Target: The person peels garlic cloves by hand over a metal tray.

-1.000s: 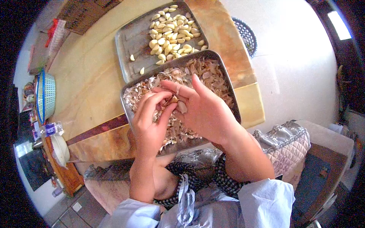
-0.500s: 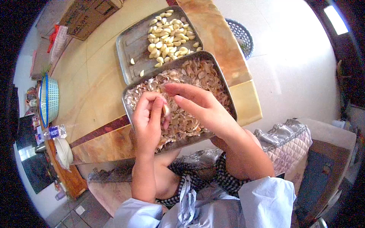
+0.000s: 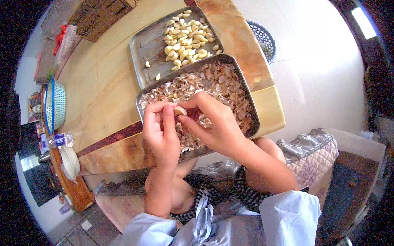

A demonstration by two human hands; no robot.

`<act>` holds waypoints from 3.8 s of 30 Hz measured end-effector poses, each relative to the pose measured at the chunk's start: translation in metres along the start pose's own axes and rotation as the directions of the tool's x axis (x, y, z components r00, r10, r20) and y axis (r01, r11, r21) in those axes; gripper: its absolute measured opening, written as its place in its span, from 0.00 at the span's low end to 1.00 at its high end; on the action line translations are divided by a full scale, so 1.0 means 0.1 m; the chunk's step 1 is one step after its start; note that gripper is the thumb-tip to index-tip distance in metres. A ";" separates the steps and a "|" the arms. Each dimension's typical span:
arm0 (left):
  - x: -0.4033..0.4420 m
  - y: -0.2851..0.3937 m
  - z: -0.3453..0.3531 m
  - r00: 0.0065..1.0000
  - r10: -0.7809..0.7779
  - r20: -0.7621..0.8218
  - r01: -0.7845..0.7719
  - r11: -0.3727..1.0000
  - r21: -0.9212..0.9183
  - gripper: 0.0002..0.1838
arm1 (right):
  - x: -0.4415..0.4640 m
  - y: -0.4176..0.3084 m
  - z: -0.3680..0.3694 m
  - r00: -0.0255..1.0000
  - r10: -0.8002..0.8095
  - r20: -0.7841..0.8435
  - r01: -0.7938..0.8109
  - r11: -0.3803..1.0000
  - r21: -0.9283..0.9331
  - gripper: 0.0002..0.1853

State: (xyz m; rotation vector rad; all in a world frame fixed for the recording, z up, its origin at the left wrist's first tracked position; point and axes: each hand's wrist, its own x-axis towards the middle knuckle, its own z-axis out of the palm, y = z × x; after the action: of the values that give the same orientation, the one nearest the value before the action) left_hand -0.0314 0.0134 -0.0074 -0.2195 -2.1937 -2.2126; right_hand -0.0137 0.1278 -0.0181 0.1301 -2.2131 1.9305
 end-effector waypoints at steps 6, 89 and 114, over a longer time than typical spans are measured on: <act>0.00 -0.08 0.00 0.992 0.127 -0.008 -0.125 0.987 0.101 0.03 | 0.00 -0.02 -0.04 0.992 -0.116 -0.058 0.105 0.981 -0.161 0.10; -0.02 -0.04 -0.18 0.962 0.167 0.216 -0.253 0.843 0.475 0.04 | -0.07 -0.11 -0.07 0.972 0.157 0.175 -0.229 0.466 0.855 0.16; -0.09 0.07 -0.20 0.938 0.221 0.268 -0.187 0.971 -0.146 0.10 | -0.17 -0.26 -0.06 0.992 -0.120 -0.038 0.124 0.981 0.146 0.08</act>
State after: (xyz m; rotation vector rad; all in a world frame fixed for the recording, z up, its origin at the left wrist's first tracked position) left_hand -0.0238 -0.0071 -0.0010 -0.7760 -2.0461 -2.3152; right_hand 0.0084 0.1292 0.0039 0.2520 -1.9925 2.0139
